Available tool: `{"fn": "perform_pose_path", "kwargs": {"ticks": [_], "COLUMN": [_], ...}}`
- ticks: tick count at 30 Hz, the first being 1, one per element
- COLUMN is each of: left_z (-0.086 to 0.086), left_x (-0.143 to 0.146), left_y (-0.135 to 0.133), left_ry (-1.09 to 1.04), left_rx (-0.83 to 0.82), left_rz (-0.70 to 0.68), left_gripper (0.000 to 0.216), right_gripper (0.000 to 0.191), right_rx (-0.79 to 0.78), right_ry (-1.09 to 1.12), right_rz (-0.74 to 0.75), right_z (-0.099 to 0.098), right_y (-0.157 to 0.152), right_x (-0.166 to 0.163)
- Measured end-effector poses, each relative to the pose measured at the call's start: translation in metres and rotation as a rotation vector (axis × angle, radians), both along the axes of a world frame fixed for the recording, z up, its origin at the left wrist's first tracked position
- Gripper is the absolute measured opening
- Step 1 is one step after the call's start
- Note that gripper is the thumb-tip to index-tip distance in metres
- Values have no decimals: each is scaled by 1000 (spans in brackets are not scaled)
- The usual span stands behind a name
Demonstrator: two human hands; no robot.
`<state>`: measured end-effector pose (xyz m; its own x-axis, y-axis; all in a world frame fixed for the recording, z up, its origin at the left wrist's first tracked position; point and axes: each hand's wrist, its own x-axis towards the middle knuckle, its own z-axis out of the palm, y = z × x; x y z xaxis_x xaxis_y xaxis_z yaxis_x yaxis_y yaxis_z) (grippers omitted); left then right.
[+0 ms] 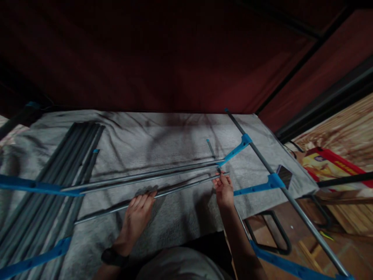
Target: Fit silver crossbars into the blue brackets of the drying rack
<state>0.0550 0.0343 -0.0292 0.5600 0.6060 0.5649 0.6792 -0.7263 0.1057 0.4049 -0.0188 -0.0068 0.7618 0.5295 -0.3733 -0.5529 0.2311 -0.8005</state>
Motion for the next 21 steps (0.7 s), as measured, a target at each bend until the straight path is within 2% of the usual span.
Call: {"fn": "perform_pose_path", "kwargs": {"ticks": [7, 15, 21], "left_z": [12, 23, 30], "left_x": [-2, -2, 0], "left_y": [4, 4, 3], "left_ry": [-60, -80, -95], "left_rx": [49, 77, 60], "left_rz": [5, -4, -5], "left_gripper": [21, 15, 10], "right_gripper": [45, 44, 42], "right_rx": [101, 126, 150], "right_ry": [39, 48, -11], "right_rz": [43, 29, 78], "right_z": [25, 42, 53], "right_y": [11, 23, 32], "right_x": [-4, -3, -4]}}
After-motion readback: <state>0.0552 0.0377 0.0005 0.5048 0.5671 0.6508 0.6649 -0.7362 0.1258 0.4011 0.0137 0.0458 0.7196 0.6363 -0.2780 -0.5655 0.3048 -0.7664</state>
